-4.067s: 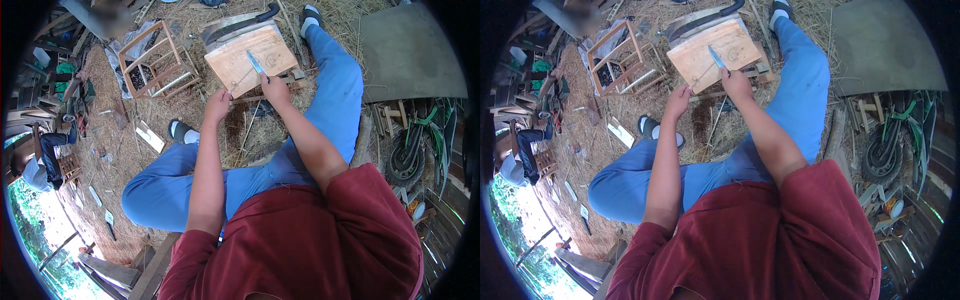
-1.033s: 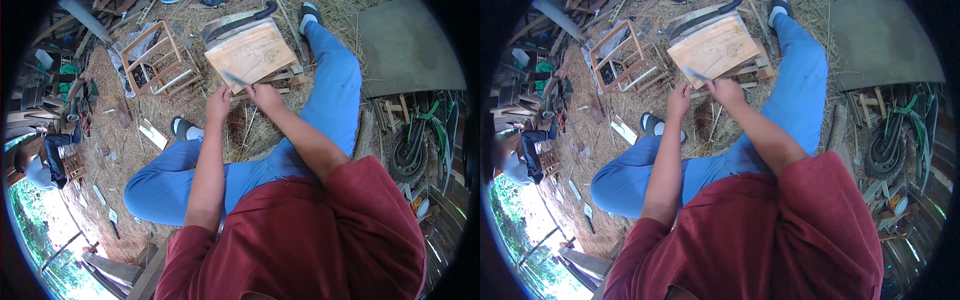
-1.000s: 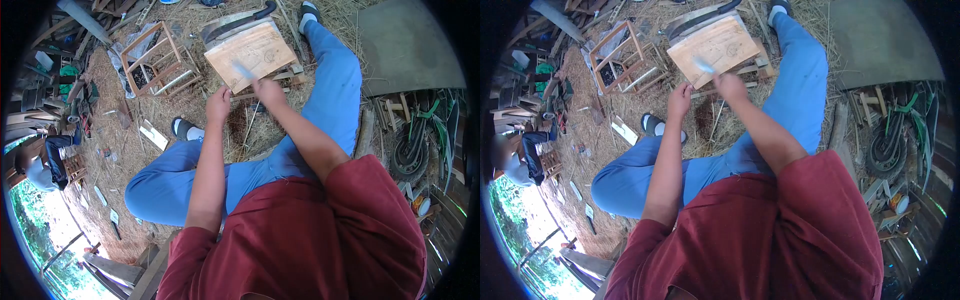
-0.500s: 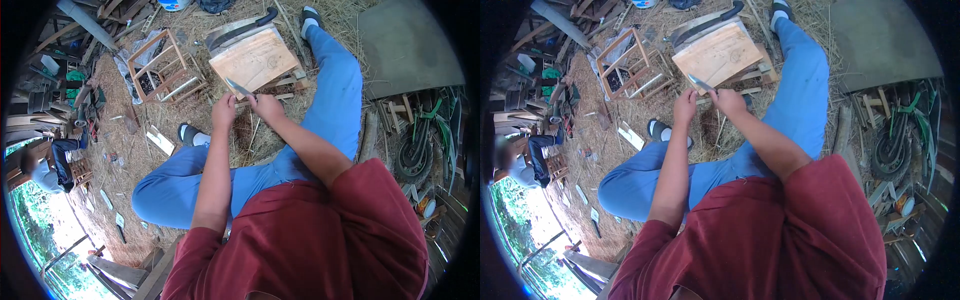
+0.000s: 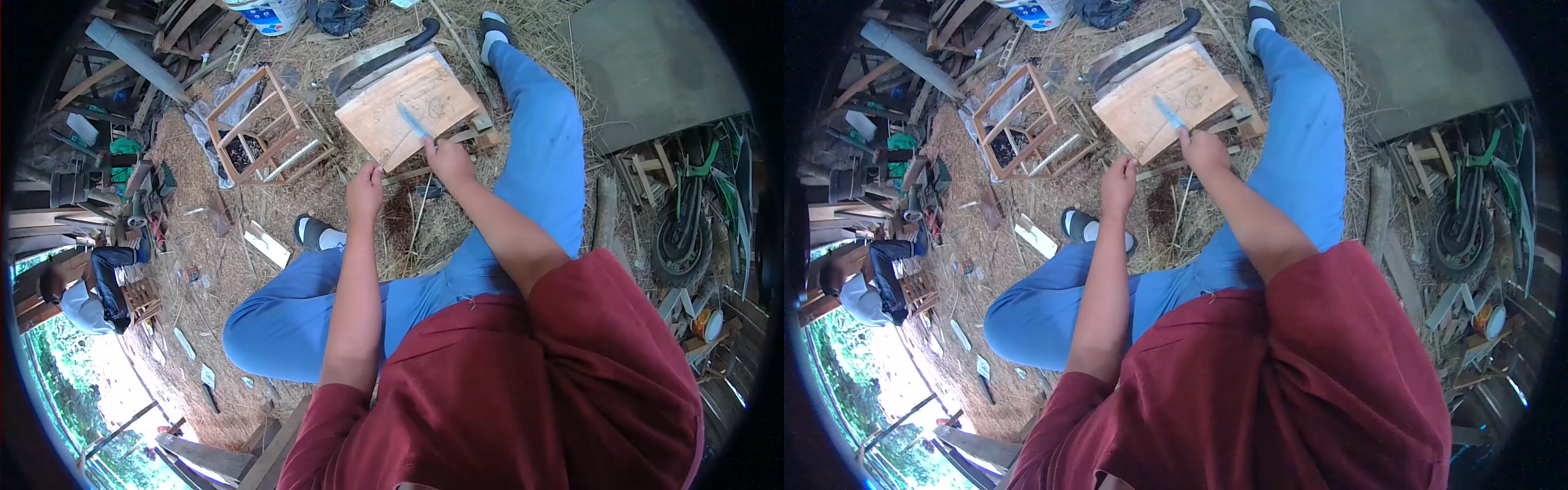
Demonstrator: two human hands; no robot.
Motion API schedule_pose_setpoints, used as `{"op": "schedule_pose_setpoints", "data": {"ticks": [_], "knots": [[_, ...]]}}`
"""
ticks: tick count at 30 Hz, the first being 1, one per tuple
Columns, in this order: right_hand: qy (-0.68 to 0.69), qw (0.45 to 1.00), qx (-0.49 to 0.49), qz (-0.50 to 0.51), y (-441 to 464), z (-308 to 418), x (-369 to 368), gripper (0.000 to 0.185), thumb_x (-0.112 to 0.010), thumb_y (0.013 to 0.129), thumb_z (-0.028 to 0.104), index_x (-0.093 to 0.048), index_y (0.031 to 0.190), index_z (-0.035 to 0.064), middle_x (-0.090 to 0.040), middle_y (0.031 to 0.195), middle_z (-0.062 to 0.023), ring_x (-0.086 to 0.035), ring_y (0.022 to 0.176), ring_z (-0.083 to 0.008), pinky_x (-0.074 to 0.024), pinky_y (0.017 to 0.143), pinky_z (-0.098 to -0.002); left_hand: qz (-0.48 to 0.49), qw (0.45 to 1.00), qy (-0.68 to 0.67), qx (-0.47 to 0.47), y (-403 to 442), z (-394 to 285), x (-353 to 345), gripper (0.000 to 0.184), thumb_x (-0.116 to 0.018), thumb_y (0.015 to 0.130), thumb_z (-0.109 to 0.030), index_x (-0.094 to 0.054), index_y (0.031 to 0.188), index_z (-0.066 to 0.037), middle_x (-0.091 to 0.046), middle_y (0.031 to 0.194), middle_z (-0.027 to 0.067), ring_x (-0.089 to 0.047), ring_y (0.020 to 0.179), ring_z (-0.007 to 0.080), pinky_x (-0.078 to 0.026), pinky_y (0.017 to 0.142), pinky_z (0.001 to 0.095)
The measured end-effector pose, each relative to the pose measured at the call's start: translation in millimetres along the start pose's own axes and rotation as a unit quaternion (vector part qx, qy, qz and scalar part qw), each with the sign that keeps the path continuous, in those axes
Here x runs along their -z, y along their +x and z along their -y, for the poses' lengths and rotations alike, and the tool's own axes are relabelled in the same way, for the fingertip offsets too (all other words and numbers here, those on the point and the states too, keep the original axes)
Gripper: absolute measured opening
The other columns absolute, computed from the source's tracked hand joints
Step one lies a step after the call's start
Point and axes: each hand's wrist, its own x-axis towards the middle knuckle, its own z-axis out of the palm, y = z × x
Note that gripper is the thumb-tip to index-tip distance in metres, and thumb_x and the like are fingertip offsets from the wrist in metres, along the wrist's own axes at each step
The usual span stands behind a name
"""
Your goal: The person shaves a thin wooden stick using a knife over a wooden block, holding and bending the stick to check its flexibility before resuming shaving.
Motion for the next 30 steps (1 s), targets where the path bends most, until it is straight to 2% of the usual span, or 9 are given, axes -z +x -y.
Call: {"op": "schedule_pose_setpoints", "data": {"ticks": [3, 6, 14, 16, 17, 20, 23, 29, 30], "knots": [[-0.041, 0.995, 0.082, 0.038, -17.4, 9.9, 11.6, 0.060, -0.047, 0.102, 0.057, -0.078, 0.096, 0.0060, -0.074, 0.095, -0.0237, -0.073, 0.091, -0.0426, -0.0573, 0.084, -0.0536, -0.001, 1.000, -0.024, 0.010, 3.8, -1.4, -0.9, 0.023, -0.058, 0.102, -0.030, -0.068, 0.102, -0.009, -0.070, 0.092, 0.0229, -0.068, 0.088, 0.0461, -0.053, 0.075, 0.0530], [-0.010, 0.999, -0.002, -0.037, 5.2, -5.3, 8.8, 0.058, -0.048, 0.102, 0.056, -0.077, 0.096, 0.0065, -0.075, 0.094, -0.0224, -0.073, 0.091, -0.0419, -0.0580, 0.083, -0.0524, 0.039, 0.999, -0.009, 0.022, 3.1, -4.4, 1.7, 0.023, -0.058, 0.102, -0.030, -0.069, 0.105, -0.009, -0.071, 0.094, 0.0230, -0.068, 0.090, 0.0458, -0.053, 0.076, 0.0522], [0.024, 0.991, 0.006, -0.132, 4.9, -18.6, 1.4, 0.051, -0.045, 0.106, 0.048, -0.070, 0.097, 0.0043, -0.073, 0.092, -0.0240, -0.071, 0.088, -0.0443, -0.0558, 0.078, -0.0568, 0.024, 0.999, -0.011, 0.031, 2.1, 0.1, -0.4, 0.025, -0.059, 0.101, -0.032, -0.071, 0.108, -0.012, -0.072, 0.094, 0.0213, -0.069, 0.090, 0.0442, -0.054, 0.078, 0.0498], [-0.015, 0.960, 0.225, -0.164, 2.1, -22.0, -10.5, 0.045, -0.046, 0.106, 0.045, -0.065, 0.101, 0.0049, -0.073, 0.089, -0.0244, -0.071, 0.085, -0.0446, -0.0550, 0.076, -0.0578, 0.020, 0.999, -0.017, 0.026, 2.0, 2.9, -1.6, 0.025, -0.059, 0.101, -0.033, -0.071, 0.109, -0.012, -0.072, 0.094, 0.0212, -0.069, 0.089, 0.0438, -0.054, 0.078, 0.0498], [-0.016, 0.960, 0.224, -0.165, 1.0, -25.3, -14.4, 0.045, -0.046, 0.106, 0.045, -0.065, 0.101, 0.0049, -0.073, 0.089, -0.0244, -0.071, 0.085, -0.0446, -0.0550, 0.076, -0.0578, 0.015, 0.999, -0.022, 0.021, 2.2, 3.8, -2.4, 0.025, -0.059, 0.101, -0.033, -0.071, 0.109, -0.013, -0.072, 0.093, 0.0212, -0.069, 0.089, 0.0435, -0.054, 0.077, 0.0497], [-0.067, 0.986, 0.154, 0.020, -21.9, -0.3, 8.5, 0.042, -0.048, 0.106, 0.045, -0.061, 0.110, 0.0059, -0.073, 0.088, -0.0238, -0.072, 0.082, -0.0433, -0.0557, 0.075, -0.0570, 0.034, 0.999, -0.023, 0.036, 3.0, 3.5, 2.9, 0.025, -0.059, 0.101, -0.033, -0.071, 0.108, -0.012, -0.072, 0.094, 0.0209, -0.070, 0.088, 0.0430, -0.054, 0.076, 0.0490], [-0.106, 0.973, 0.204, 0.036, -21.5, -2.3, 9.5, 0.043, -0.046, 0.106, 0.046, -0.062, 0.108, 0.0065, -0.073, 0.091, -0.0235, -0.072, 0.084, -0.0430, -0.0563, 0.077, -0.0563, 0.058, 0.997, -0.011, 0.045, 4.6, 2.7, 9.3, 0.025, -0.059, 0.101, -0.033, -0.070, 0.106, -0.011, -0.072, 0.092, 0.0205, -0.070, 0.087, 0.0425, -0.054, 0.075, 0.0483], [-0.073, 0.987, 0.140, 0.004, -14.8, -3.9, 11.7, 0.048, -0.047, 0.104, 0.051, -0.068, 0.102, 0.0075, -0.074, 0.089, -0.0223, -0.072, 0.085, -0.0423, -0.0571, 0.077, -0.0555, 0.060, 0.996, -0.055, 0.039, 7.7, 9.9, 8.7, 0.024, -0.059, 0.101, -0.032, -0.070, 0.103, -0.011, -0.072, 0.091, 0.0195, -0.070, 0.087, 0.0420, -0.054, 0.076, 0.0475], [-0.134, 0.971, 0.199, 0.022, -16.9, -6.2, 9.6, 0.048, -0.048, 0.104, 0.051, -0.069, 0.101, 0.0076, -0.074, 0.088, -0.0221, -0.072, 0.083, -0.0425, -0.0572, 0.077, -0.0556, 0.058, 0.996, -0.059, 0.041, 8.2, 7.9, 9.8, 0.024, -0.059, 0.101, -0.032, -0.070, 0.103, -0.011, -0.072, 0.091, 0.0195, -0.070, 0.087, 0.0420, -0.054, 0.076, 0.0475]]}}
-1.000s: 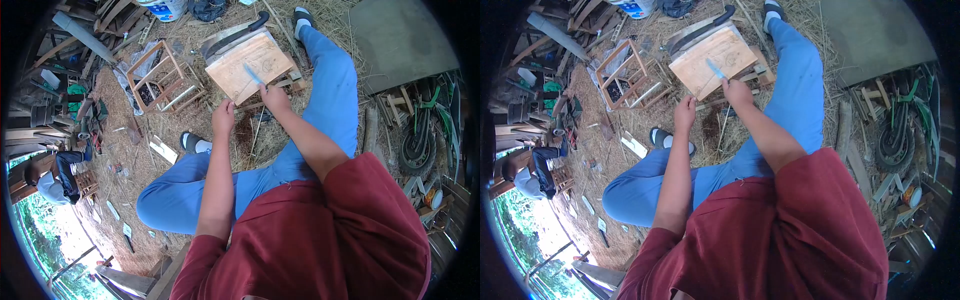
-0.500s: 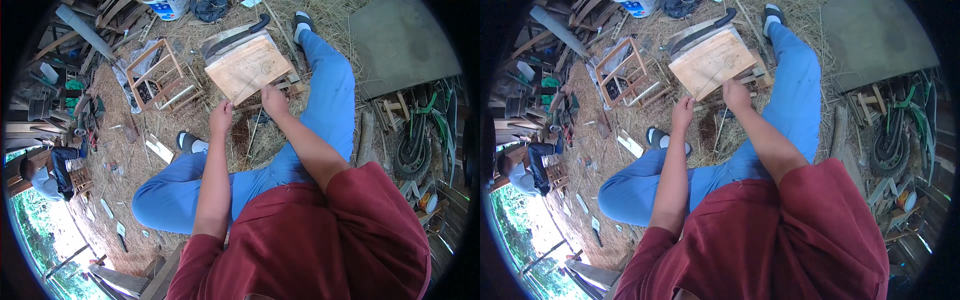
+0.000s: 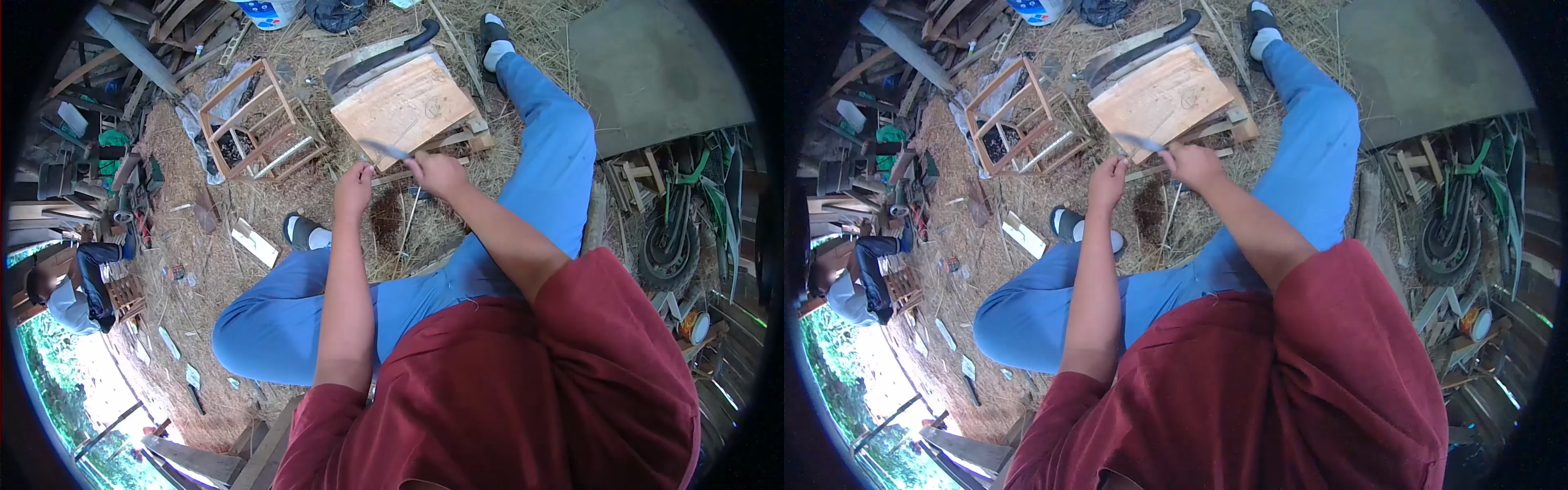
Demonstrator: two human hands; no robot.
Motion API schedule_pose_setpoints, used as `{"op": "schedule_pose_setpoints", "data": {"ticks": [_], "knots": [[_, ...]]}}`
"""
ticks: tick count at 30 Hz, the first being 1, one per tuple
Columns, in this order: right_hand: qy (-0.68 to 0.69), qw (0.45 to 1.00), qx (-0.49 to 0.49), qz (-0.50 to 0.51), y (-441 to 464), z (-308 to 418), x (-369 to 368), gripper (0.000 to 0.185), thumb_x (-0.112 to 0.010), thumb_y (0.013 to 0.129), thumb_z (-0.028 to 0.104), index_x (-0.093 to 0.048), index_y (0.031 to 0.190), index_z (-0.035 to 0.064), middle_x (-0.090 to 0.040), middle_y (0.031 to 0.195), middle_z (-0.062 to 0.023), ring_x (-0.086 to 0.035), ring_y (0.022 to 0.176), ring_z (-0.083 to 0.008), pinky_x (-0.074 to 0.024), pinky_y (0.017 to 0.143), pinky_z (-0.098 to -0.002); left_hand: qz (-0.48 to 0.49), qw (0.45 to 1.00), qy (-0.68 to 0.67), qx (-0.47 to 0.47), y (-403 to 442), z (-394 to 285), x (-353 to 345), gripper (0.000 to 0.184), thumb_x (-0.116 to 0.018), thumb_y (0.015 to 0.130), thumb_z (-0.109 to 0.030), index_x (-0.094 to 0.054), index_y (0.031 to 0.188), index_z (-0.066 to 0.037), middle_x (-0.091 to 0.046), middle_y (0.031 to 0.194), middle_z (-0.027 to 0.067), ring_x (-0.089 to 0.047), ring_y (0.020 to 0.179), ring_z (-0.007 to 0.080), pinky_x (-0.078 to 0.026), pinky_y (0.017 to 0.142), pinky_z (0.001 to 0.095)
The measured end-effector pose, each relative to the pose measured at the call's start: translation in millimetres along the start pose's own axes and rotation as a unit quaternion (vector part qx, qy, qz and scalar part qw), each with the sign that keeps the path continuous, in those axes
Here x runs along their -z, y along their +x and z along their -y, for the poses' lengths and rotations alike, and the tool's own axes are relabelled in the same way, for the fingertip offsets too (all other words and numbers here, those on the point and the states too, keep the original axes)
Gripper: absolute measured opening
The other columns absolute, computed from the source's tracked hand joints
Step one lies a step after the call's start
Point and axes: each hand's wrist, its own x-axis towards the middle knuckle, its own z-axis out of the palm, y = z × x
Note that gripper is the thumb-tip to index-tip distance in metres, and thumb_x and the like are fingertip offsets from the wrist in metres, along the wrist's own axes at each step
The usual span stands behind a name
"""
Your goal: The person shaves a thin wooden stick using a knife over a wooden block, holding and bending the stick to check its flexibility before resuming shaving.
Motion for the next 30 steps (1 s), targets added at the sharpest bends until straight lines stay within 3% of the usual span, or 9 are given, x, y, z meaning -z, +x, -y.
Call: {"op": "schedule_pose_setpoints", "data": {"ticks": [5, 9, 12, 15, 18, 23, 25, 27, 30], "knots": [[0.034, 0.993, -0.086, -0.077, 11.4, -14.8, -2.6, 0.046, -0.049, 0.104, 0.049, -0.068, 0.095, 0.0074, -0.074, 0.085, -0.0206, -0.072, 0.079, -0.0417, -0.0574, 0.074, -0.0556, -0.017, 0.999, 0.035, -0.002, -1.5, 2.0, -3.2, 0.024, -0.059, 0.101, -0.032, -0.070, 0.106, -0.011, -0.072, 0.093, 0.0206, -0.070, 0.089, 0.0422, -0.054, 0.077, 0.0476], [-0.026, 0.999, 0.029, -0.022, 3.7, -14.4, 6.1, 0.049, -0.049, 0.104, 0.049, -0.069, 0.091, 0.0067, -0.073, 0.083, -0.0211, -0.073, 0.079, -0.0412, -0.0576, 0.073, -0.0556, 0.006, 1.000, 0.028, 0.007, -2.1, -0.4, -1.5, 0.024, -0.059, 0.101, -0.032, -0.070, 0.106, -0.011, -0.072, 0.093, 0.0207, -0.070, 0.089, 0.0423, -0.054, 0.078, 0.0475], [0.022, 0.994, -0.094, -0.047, 14.8, -19.9, 11.0, 0.048, -0.048, 0.104, 0.049, -0.068, 0.095, 0.0070, -0.073, 0.084, -0.0214, -0.073, 0.081, -0.0410, -0.0577, 0.076, -0.0551, -0.001, 0.999, 0.047, 0.004, -0.9, 3.8, -2.6, 0.024, -0.059, 0.102, -0.032, -0.070, 0.106, -0.011, -0.072, 0.094, 0.0203, -0.070, 0.089, 0.0422, -0.054, 0.078, 0.0471], [-0.037, 0.999, 0.014, 0.000, -0.9, -11.5, 13.1, 0.049, -0.048, 0.104, 0.050, -0.068, 0.093, 0.0075, -0.073, 0.084, -0.0208, -0.073, 0.080, -0.0412, -0.0576, 0.075, -0.0543, -0.009, 1.000, 0.007, -0.010, -1.8, 5.4, -5.3, 0.026, -0.059, 0.102, -0.030, -0.070, 0.105, -0.007, -0.071, 0.086, 0.0158, -0.069, 0.079, 0.0301, -0.053, 0.074, 0.0399], [0.006, 0.997, -0.051, -0.051, 12.3, -21.7, 7.0, 0.047, -0.047, 0.105, 0.049, -0.068, 0.094, 0.0077, -0.074, 0.085, -0.0195, -0.073, 0.081, -0.0411, -0.0575, 0.074, -0.0542, -0.007, 0.999, 0.032, -0.008, -1.1, 3.3, -2.0, 0.027, -0.059, 0.102, -0.030, -0.070, 0.106, -0.006, -0.071, 0.087, 0.0151, -0.070, 0.080, 0.0290, -0.053, 0.074, 0.0395], [-0.036, 0.999, 0.007, -0.017, 6.1, -22.6, 12.3, 0.048, -0.046, 0.105, 0.048, -0.069, 0.094, 0.0078, -0.074, 0.087, -0.0190, -0.072, 0.081, -0.0407, -0.0574, 0.074, -0.0538, -0.015, 0.999, 0.038, -0.021, -2.5, -2.8, -0.9, 0.024, -0.059, 0.102, -0.031, -0.070, 0.107, -0.011, -0.072, 0.093, 0.0204, -0.069, 0.088, 0.0423, -0.054, 0.077, 0.0471], [0.039, 0.986, -0.145, -0.077, 16.9, -28.1, 6.5, 0.048, -0.048, 0.105, 0.048, -0.069, 0.092, 0.0071, -0.074, 0.089, -0.0207, -0.072, 0.083, -0.0407, -0.0571, 0.077, -0.0540, -0.017, 0.999, 0.031, -0.013, -3.0, -2.6, -2.8, 0.024, -0.059, 0.102, -0.031, -0.070, 0.107, -0.011, -0.072, 0.093, 0.0206, -0.069, 0.087, 0.0424, -0.054, 0.077, 0.0473], [0.048, 0.992, -0.097, -0.060, 10.8, -25.6, 4.2, 0.049, -0.048, 0.105, 0.049, -0.069, 0.093, 0.0070, -0.073, 0.088, -0.0215, -0.072, 0.084, -0.0415, -0.0571, 0.076, -0.0543, -0.013, 1.000, 0.028, -0.004, -3.0, -0.9, -1.0, 0.024, -0.059, 0.102, -0.032, -0.070, 0.106, -0.011, -0.072, 0.093, 0.0208, -0.069, 0.087, 0.0424, -0.053, 0.076, 0.0475], [-0.015, 0.999, -0.026, -0.028, 8.0, -21.1, 14.1, 0.047, -0.049, 0.103, 0.050, -0.070, 0.097, 0.0089, -0.074, 0.086, -0.0185, -0.073, 0.081, -0.0403, -0.0574, 0.076, -0.0538, -0.007, 0.999, 0.034, 0.005, -1.6, -2.3, -1.2, 0.026, -0.061, 0.102, -0.030, -0.071, 0.109, -0.007, -0.072, 0.090, 0.0170, -0.071, 0.082, 0.0290, -0.053, 0.077, 0.0386]]}}
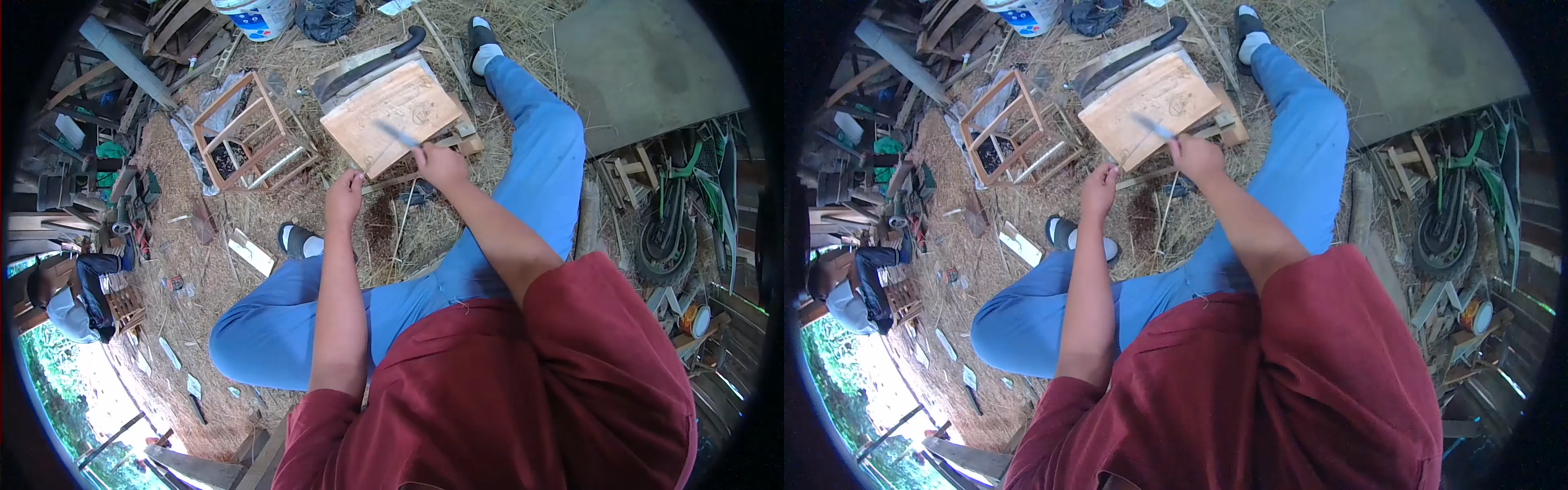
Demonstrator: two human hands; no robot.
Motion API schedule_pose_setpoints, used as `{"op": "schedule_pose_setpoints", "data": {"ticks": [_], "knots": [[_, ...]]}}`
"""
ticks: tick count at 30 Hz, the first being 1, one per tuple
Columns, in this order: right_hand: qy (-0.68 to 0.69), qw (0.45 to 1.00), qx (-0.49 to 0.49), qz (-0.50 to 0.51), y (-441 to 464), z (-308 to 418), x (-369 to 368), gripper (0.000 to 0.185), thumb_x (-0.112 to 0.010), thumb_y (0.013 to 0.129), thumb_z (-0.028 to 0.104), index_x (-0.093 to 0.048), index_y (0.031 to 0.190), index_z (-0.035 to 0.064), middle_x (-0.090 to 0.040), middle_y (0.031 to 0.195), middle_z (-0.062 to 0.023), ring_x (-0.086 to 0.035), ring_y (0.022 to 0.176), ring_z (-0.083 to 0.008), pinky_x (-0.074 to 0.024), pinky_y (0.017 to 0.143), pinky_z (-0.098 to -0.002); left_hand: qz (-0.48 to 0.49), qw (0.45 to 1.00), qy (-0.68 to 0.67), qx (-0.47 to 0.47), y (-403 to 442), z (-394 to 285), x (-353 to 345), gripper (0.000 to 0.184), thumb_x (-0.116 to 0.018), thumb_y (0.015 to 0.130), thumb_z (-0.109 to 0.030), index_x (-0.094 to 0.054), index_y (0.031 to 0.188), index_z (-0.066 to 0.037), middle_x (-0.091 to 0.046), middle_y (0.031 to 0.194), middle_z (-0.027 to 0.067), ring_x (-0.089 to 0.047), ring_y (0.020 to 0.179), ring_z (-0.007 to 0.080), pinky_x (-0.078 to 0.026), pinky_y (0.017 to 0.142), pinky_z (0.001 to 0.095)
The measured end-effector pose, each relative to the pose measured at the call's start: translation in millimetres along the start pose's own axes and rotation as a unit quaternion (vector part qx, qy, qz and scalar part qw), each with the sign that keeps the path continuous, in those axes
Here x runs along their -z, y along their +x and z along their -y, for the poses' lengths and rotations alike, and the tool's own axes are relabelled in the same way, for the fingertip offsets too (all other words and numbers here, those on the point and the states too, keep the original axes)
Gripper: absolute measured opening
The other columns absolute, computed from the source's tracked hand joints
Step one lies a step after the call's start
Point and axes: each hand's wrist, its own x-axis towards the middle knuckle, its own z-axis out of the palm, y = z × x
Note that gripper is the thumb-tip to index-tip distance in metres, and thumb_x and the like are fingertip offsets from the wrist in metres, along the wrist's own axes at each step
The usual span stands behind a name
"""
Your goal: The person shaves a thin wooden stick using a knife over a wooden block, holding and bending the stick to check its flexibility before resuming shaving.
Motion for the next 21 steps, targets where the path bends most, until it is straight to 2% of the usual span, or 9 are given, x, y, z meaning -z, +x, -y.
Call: {"op": "schedule_pose_setpoints", "data": {"ticks": [3, 5, 6, 9, 10, 15, 17, 18, 21], "knots": [[0.052, 0.996, -0.060, -0.041, 2.0, 4.3, -15.3, 0.045, -0.051, 0.102, 0.049, -0.070, 0.095, 0.0088, -0.074, 0.084, -0.0184, -0.073, 0.080, -0.0408, -0.0572, 0.077, -0.0540, -0.005, 1.000, -0.014, -0.003, 0.7, 4.1, 0.3, 0.025, -0.061, 0.102, -0.030, -0.071, 0.107, -0.007, -0.072, 0.089, 0.0160, -0.070, 0.081, 0.0276, -0.053, 0.075, 0.0382], [-0.019, 0.998, 0.046, 0.035, -8.9, 15.6, -4.0, 0.046, -0.051, 0.103, 0.049, -0.070, 0.094, 0.0083, -0.074, 0.086, -0.0191, -0.073, 0.082, -0.0407, -0.0572, 0.077, -0.0543, 0.005, 1.000, 0.005, -0.009, 1.9, 5.5, -1.4, 0.024, -0.062, 0.102, -0.029, -0.070, 0.106, -0.007, -0.072, 0.087, 0.0148, -0.069, 0.079, 0.0247, -0.052, 0.074, 0.0371], [0.027, 1.000, 0.010, -0.010, -4.6, 11.2, -6.6, 0.047, -0.050, 0.103, 0.050, -0.070, 0.094, 0.0083, -0.074, 0.087, -0.0198, -0.072, 0.083, -0.0412, -0.0572, 0.078, -0.0545, 0.004, 1.000, 0.004, -0.008, 0.3, 4.8, -2.6, 0.024, -0.062, 0.102, -0.029, -0.070, 0.106, -0.007, -0.072, 0.087, 0.0148, -0.069, 0.079, 0.0247, -0.052, 0.074, 0.0371], [0.060, 0.995, -0.071, -0.036, 0.2, 11.6, -14.9, 0.048, -0.048, 0.103, 0.051, -0.070, 0.094, 0.0088, -0.074, 0.085, -0.0196, -0.072, 0.081, -0.0416, -0.0575, 0.076, -0.0546, 0.007, 1.000, -0.015, -0.006, -0.7, 7.2, -2.1, 0.023, -0.062, 0.102, -0.028, -0.070, 0.105, -0.006, -0.071, 0.085, 0.0132, -0.067, 0.077, 0.0218, -0.052, 0.073, 0.0361], [0.037, 0.999, -0.023, 0.003, -6.4, 15.4, -10.7, 0.049, -0.048, 0.103, 0.051, -0.070, 0.092, 0.0094, -0.074, 0.084, -0.0191, -0.072, 0.080, -0.0418, -0.0575, 0.076, -0.0547, 0.006, 1.000, -0.023, -0.009, -0.1, 8.3, -2.8, 0.022, -0.062, 0.102, -0.027, -0.069, 0.104, -0.006, -0.071, 0.084, 0.0127, -0.066, 0.076, 0.0210, -0.052, 0.073, 0.0358], [0.026, 0.999, -0.019, 0.006, -0.2, 8.3, -3.4, 0.050, -0.047, 0.103, 0.052, -0.070, 0.093, 0.0093, -0.074, 0.086, -0.0191, -0.072, 0.082, -0.0419, -0.0572, 0.076, -0.0549, 0.024, 0.999, -0.043, 0.001, 3.1, 10.3, -4.3, 0.022, -0.061, 0.102, -0.026, -0.069, 0.103, -0.006, -0.069, 0.083, 0.0116, -0.064, 0.077, 0.0200, -0.051, 0.073, 0.0349], [0.044, 0.999, -0.018, 0.001, -1.4, 7.0, -5.3, 0.050, -0.047, 0.103, 0.053, -0.069, 0.094, 0.0092, -0.074, 0.085, -0.0186, -0.072, 0.081, -0.0419, -0.0570, 0.075, -0.0550, 0.019, 0.998, -0.049, -0.044, 5.9, 20.4, -11.0, 0.022, -0.059, 0.103, -0.026, -0.069, 0.102, -0.006, -0.069, 0.084, 0.0121, -0.064, 0.079, 0.0207, -0.050, 0.075, 0.0350], [0.007, 0.998, 0.065, 0.009, -7.5, 10.3, -8.4, 0.048, -0.049, 0.102, 0.052, -0.069, 0.093, 0.0090, -0.074, 0.085, -0.0184, -0.072, 0.079, -0.0417, -0.0568, 0.074, -0.0553, 0.020, 0.998, -0.050, -0.044, 7.0, 18.8, -9.5, 0.022, -0.059, 0.103, -0.026, -0.069, 0.102, -0.006, -0.069, 0.084, 0.0121, -0.064, 0.079, 0.0207, -0.050, 0.075, 0.0350], [0.020, 1.000, 0.019, -0.007, -6.4, 14.7, -11.1, 0.045, -0.052, 0.102, 0.050, -0.068, 0.094, 0.0090, -0.073, 0.084, -0.0187, -0.072, 0.078, -0.0414, -0.0568, 0.073, -0.0555, 0.054, 0.996, -0.071, -0.015, 9.4, 13.2, -4.9, 0.024, -0.057, 0.104, -0.026, -0.069, 0.100, -0.005, -0.068, 0.083, 0.0126, -0.064, 0.080, 0.0219, -0.050, 0.077, 0.0354]]}}
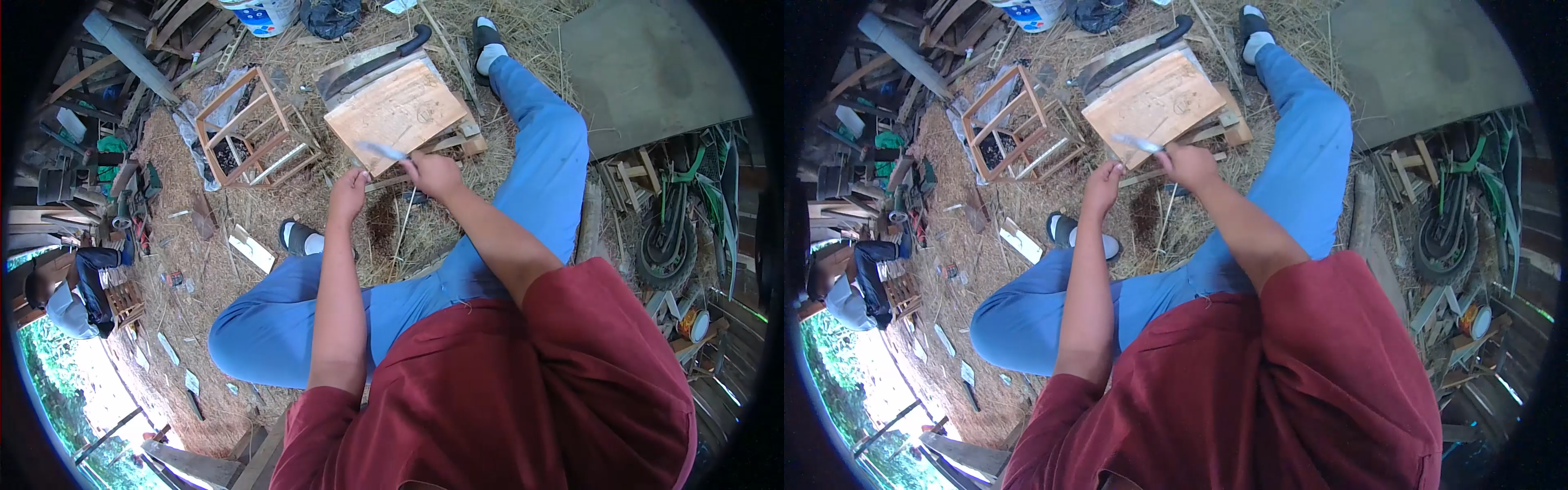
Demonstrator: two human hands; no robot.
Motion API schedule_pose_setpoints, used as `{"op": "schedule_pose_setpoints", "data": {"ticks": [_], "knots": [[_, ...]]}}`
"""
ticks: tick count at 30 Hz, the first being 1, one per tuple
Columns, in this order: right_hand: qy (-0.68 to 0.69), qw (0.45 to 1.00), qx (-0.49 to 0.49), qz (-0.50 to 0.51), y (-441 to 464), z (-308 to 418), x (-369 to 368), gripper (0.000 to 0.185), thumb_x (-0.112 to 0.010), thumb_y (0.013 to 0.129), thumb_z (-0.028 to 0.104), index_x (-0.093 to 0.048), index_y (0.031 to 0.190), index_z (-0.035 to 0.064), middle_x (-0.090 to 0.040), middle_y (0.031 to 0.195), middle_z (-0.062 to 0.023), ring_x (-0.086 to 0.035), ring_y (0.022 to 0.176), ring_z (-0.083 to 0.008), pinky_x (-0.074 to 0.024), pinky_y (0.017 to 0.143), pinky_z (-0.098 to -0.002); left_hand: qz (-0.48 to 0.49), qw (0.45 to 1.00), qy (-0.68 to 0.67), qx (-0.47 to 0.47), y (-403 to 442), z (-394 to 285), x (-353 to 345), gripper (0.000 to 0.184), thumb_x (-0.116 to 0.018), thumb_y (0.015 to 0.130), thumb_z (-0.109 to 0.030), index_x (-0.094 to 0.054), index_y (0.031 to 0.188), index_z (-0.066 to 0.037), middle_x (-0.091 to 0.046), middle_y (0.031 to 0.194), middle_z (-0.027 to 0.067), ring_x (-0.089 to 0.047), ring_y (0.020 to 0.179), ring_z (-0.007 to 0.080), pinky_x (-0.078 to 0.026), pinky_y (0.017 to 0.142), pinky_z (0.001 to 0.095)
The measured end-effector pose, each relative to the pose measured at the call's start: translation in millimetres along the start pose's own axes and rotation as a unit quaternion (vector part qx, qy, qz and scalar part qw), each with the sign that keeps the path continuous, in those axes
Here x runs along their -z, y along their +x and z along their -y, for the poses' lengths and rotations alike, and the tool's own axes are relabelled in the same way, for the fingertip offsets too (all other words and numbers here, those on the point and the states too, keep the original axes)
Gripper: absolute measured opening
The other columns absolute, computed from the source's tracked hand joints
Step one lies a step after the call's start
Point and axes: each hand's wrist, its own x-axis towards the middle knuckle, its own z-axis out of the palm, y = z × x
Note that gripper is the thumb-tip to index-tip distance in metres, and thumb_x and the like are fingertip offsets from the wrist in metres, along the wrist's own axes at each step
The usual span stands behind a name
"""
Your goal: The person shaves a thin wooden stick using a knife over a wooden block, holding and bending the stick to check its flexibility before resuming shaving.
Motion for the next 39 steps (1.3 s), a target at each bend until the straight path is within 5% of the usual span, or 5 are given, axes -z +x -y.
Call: {"op": "schedule_pose_setpoints", "data": {"ticks": [2, 6, 8, 18, 39], "knots": [[0.013, 0.999, -0.025, -0.028, 6.3, -2.7, -6.9, 0.042, -0.053, 0.102, 0.048, -0.068, 0.095, 0.0092, -0.073, 0.081, -0.0187, -0.072, 0.077, -0.0408, -0.0567, 0.071, -0.0555, -0.016, 1.000, 0.018, -0.009, -3.1, -1.6, 1.4, 0.029, -0.057, 0.102, -0.029, -0.069, 0.097, -0.004, -0.071, 0.090, 0.0202, -0.070, 0.086, 0.0359, -0.053, 0.078, 0.0428], [-0.014, 0.997, 0.079, -0.013, 4.8, -14.5, -6.2, 0.042, -0.052, 0.103, 0.048, -0.068, 0.097, 0.0089, -0.073, 0.081, -0.0184, -0.072, 0.076, -0.0412, -0.0568, 0.070, -0.0546, -0.009, 1.000, 0.007, 0.001, -3.0, -2.4, 0.3, 0.028, -0.057, 0.102, -0.029, -0.069, 0.097, -0.004, -0.071, 0.090, 0.0204, -0.069, 0.084, 0.0358, -0.052, 0.077, 0.0425], [0.022, 0.993, -0.101, -0.052, 13.2, -23.6, -4.6, 0.045, -0.049, 0.104, 0.050, -0.066, 0.095, 0.0085, -0.072, 0.082, -0.0193, -0.072, 0.078, -0.0401, -0.0562, 0.070, -0.0545, -0.015, 1.000, 0.009, 0.001, -1.6, 2.5, -1.2, 0.027, -0.058, 0.102, -0.029, -0.068, 0.098, -0.005, -0.070, 0.089, 0.0198, -0.069, 0.082, 0.0348, -0.052, 0.076, 0.0418], [0.034, 0.995, -0.083, -0.045, 4.0, -23.1, -1.2, 0.049, -0.046, 0.104, 0.052, -0.067, 0.092, 0.0087, -0.072, 0.082, -0.0204, -0.071, 0.080, -0.0425, -0.0555, 0.075, -0.0567, -0.027, 0.999, 0.019, 0.003, -4.5, -3.3, -0.1, 0.024, -0.060, 0.103, -0.026, -0.070, 0.101, -0.005, -0.070, 0.084, 0.0121, -0.065, 0.079, 0.0209, -0.051, 0.075, 0.0358], [-0.006, 0.998, -0.066, 0.021, 0.1, -9.6, 5.3, 0.051, -0.044, 0.104, 0.054, -0.070, 0.096, 0.0100, -0.075, 0.089, -0.0186, -0.073, 0.087, -0.0409, -0.0572, 0.080, -0.0544, -0.017, 1.000, 0.009, 0.010, -3.3, 3.0, -2.9, 0.027, -0.058, 0.102, -0.032, -0.071, 0.104, -0.008, -0.073, 0.091, 0.0187, -0.070, 0.085, 0.0361, -0.053, 0.078, 0.0433]]}}
